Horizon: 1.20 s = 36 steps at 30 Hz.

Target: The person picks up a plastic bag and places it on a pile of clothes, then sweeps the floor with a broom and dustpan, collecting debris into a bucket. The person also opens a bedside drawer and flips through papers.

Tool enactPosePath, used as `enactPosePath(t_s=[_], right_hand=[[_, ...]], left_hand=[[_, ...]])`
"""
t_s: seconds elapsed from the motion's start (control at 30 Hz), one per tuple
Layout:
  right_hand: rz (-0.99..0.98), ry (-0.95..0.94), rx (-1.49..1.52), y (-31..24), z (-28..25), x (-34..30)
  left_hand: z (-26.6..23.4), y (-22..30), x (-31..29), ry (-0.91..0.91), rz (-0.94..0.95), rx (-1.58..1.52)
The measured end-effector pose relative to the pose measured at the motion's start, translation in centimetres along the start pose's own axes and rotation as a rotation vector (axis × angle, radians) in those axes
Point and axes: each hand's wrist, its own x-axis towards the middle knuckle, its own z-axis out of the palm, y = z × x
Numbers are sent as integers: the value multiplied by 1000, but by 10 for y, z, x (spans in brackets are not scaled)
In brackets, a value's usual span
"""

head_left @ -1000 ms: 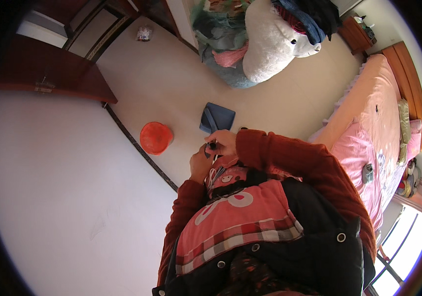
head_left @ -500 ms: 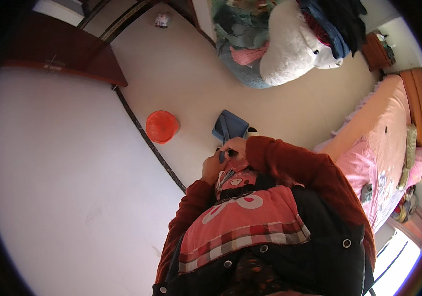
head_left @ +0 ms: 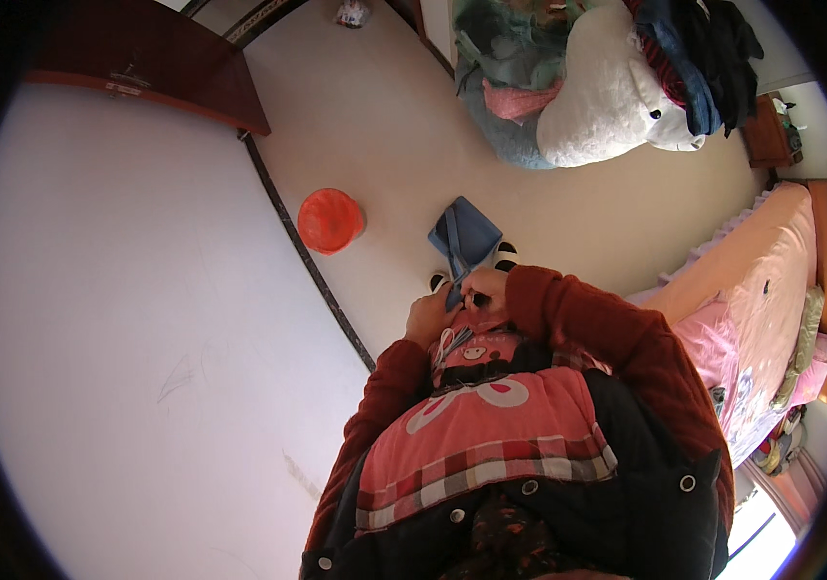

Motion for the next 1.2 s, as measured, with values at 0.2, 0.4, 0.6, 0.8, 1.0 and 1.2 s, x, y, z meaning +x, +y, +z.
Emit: enactPosePath(t_s=[0.2,0.4,0.6,0.8,1.0,1.2], right_hand=[[-40,-218,141,0,-39,6],[127,-294,294,-27,-143,-86],[-26,257,8,12,-144,-172],[-104,424,90,77,-160,-207],[-198,532,324,136,-170,-191],[-324,651,90,167,-232,-80]], left_hand=[[-4,-5,1,-17,54,-31],[-36,-43,-14,91,-281,-72],[-13,-20,15,102,-223,-85],[-45,-32,26,38,-158,-9],[-73,-38,31,-77,-41,39],[-81,-47,46,-115,81,84]])
